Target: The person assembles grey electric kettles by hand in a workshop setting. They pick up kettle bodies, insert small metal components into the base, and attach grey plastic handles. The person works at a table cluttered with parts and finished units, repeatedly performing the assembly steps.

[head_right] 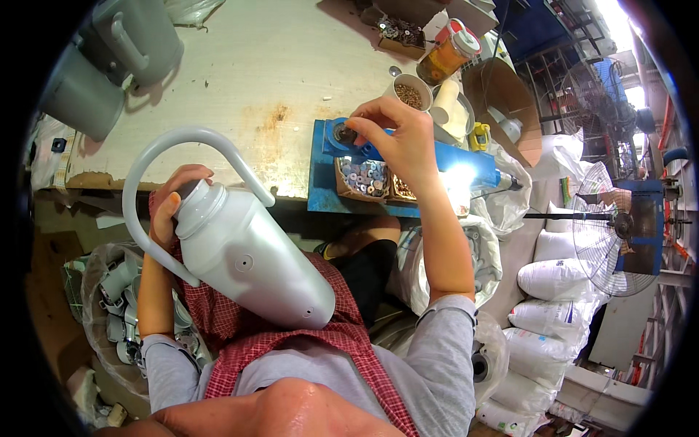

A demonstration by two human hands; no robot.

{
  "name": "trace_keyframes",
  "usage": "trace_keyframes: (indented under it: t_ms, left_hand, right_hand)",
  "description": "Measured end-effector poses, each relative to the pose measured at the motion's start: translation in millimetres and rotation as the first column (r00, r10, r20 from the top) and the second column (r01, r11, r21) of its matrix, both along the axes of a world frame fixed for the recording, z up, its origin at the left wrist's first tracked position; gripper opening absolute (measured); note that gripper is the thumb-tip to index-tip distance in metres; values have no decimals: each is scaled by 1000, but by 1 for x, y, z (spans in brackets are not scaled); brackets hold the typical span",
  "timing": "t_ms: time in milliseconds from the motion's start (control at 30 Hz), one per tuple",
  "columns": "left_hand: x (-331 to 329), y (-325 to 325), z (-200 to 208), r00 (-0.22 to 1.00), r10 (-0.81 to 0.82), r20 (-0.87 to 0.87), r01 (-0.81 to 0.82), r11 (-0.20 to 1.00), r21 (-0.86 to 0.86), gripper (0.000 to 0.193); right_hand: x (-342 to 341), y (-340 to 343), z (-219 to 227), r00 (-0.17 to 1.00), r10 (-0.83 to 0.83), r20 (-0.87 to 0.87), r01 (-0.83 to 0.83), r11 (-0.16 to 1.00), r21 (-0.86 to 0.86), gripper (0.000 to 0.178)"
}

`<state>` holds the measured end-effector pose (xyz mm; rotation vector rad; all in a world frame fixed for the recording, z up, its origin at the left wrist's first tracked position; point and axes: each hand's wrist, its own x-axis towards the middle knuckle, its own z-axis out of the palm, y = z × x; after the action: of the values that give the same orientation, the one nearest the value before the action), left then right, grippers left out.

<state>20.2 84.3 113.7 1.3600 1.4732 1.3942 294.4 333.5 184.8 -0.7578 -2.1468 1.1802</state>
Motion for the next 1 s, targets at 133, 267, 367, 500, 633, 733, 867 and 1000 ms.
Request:
trace_keyframes:
  t_ms: [133, 267, 367, 500, 633, 733, 867, 1000]
  left_hand:
    - [-1, -1, -5, 999, 29, 24, -28, 999, -22, 63]
    - [4, 3, 1, 1000, 7, 5, -7, 1000, -26, 61]
    - [5, 4, 2, 1000, -8, 8, 8, 1000, -7, 59]
    - [9, 3, 4, 1000, 0, -4, 0, 1000, -19, 58]
    - [15, 3, 11, 999, 2, -42, -3, 1000, -19, 61]
    - [12, -3, 10, 1000, 1, -16, -1, 1000, 5, 66]
    - [17, -4, 10, 1000, 23, 0, -23, 999, 40, 73]
    - [12, -8, 13, 994, 10, -112, -4, 999, 53, 72]
  right_hand:
    - [-2, 0, 5, 998, 22, 63, -24, 999, 33, 9]
    - [-5, 2, 12, 992, 63, 110, -66, 998, 24, 9]
    - [-4, 4, 7, 996, 89, 25, -87, 993, -75, 9]
    - [-1, -2, 1, 997, 77, 26, -75, 995, -62, 13]
    - [17, -3, -6, 1000, 24, 16, -26, 989, 142, 32]
    - [52, -2, -21, 988, -149, -27, 148, 905, 400, 40]
    - [68, -6, -42, 985, -123, 123, -24, 603, 797, 39]
    - [71, -3, -65, 993, -110, -35, 96, 615, 783, 26]
